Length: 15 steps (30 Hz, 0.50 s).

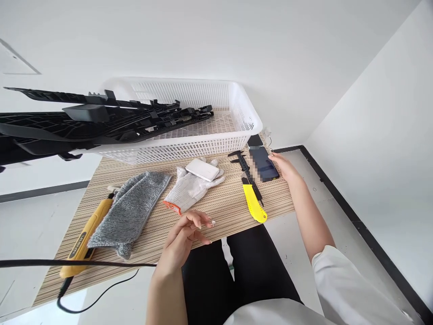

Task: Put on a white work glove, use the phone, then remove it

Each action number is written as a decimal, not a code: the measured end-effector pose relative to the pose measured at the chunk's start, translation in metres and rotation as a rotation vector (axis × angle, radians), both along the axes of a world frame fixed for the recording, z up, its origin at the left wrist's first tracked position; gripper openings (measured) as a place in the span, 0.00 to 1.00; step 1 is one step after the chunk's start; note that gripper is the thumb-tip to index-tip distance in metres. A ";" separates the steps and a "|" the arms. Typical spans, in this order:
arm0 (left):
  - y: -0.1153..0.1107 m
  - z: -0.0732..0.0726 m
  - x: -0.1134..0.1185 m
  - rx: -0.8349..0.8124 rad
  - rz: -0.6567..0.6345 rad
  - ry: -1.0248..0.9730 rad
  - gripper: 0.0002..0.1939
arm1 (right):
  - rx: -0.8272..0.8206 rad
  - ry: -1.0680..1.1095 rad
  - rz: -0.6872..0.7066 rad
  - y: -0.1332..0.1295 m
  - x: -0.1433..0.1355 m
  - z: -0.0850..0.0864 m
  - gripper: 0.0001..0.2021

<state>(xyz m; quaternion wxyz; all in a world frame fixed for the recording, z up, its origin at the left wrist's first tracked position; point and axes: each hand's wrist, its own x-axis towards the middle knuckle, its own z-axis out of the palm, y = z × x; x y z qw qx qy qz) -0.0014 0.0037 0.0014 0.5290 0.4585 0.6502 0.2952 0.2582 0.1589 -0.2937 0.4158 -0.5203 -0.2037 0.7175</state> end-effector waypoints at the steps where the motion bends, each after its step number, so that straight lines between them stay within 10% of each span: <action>1: 0.000 0.000 0.000 -0.001 -0.001 -0.002 0.07 | -0.014 0.019 0.010 0.000 0.000 0.002 0.38; 10: 0.001 0.001 0.008 0.010 0.034 0.015 0.09 | -0.039 -0.039 -0.046 0.001 -0.008 0.021 0.21; 15: 0.001 0.003 0.009 0.004 0.044 0.028 0.10 | -0.037 0.000 -0.011 -0.002 -0.006 0.018 0.29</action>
